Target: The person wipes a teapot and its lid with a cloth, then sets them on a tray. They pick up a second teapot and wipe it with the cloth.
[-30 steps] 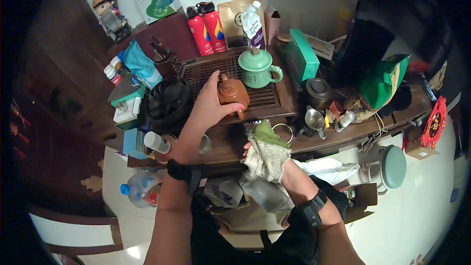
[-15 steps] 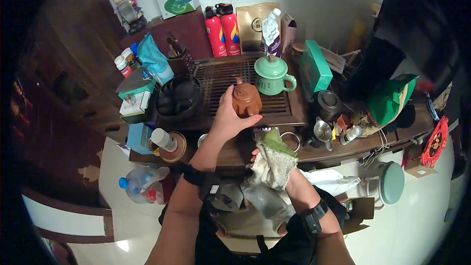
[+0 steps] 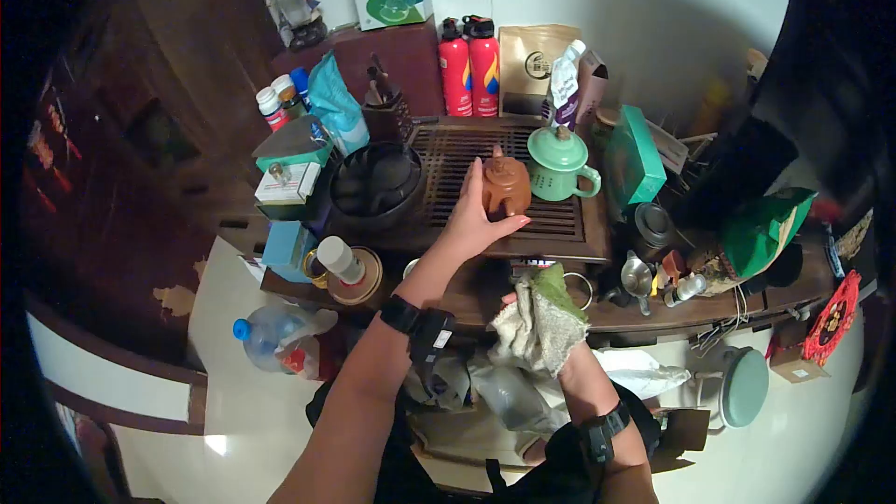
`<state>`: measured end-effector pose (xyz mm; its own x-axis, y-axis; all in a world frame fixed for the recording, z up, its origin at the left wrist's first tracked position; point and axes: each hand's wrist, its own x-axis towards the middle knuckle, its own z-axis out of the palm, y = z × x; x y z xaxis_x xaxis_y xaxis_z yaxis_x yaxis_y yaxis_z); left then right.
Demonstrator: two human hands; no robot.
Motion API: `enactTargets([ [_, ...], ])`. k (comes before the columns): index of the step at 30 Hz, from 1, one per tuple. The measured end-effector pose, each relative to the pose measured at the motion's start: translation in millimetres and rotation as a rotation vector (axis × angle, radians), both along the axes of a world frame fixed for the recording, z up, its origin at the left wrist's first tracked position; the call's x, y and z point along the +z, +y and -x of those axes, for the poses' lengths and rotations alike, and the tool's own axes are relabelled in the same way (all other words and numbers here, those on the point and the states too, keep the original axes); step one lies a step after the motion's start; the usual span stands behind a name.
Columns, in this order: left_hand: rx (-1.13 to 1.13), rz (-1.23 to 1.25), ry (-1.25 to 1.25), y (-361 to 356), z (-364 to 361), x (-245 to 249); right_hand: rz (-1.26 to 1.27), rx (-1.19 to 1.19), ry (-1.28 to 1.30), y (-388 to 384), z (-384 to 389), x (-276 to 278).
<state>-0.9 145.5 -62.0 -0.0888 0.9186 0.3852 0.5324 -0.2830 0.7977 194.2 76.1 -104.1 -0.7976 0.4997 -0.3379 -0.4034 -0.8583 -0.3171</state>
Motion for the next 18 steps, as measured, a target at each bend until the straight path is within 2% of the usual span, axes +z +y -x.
enactTargets([
  [3, 0.069, -0.049, 0.063, -13.5, -2.4, 6.0, 0.078, -0.233, -0.086, -7.0, 13.1, 19.2],
  [4, 0.085, -0.057, 0.074, -24.9, -3.7, 11.3, 0.184, -0.224, -0.033, -5.3, 12.4, 22.0],
  [5, 0.100, -0.063, 0.084, -35.5, -4.4, 11.8, 0.188, -0.218, 0.025, -3.4, 11.4, 18.4],
  [7, 0.060, -0.060, -0.065, -54.5, -2.2, -3.7, 0.197, -0.211, 0.139, -2.6, 11.2, 10.3],
  [8, 0.025, -0.024, -0.146, -69.2, -0.9, -2.4, -0.070, -0.281, -0.060, -5.5, 12.7, 11.4],
  [11, -0.003, 0.071, -0.372, -101.1, 8.9, -10.0, 0.031, -0.423, -0.121, -8.3, 22.2, 36.4],
  [13, 0.008, 0.088, -0.516, -116.6, 18.2, -7.1, -1.183, -0.391, -0.776, -3.1, 24.7, 50.0],
  [14, 0.058, 0.052, -0.510, -121.2, 23.8, -3.3, -1.798, -0.315, -1.084, -0.7, 25.1, 55.3],
  [15, 0.105, 0.051, -0.653, -124.0, 26.1, 5.0, -2.418, -0.185, -1.371, -1.0, 25.9, 57.6],
  [17, 0.199, 0.048, -0.937, -125.4, 31.6, 22.3, -2.143, -0.211, -1.148, -3.9, 29.7, 59.1],
  [18, 0.125, 0.060, -1.175, -123.7, 39.6, 18.9, -2.104, -0.150, -1.092, -7.9, 29.8, 72.7],
])
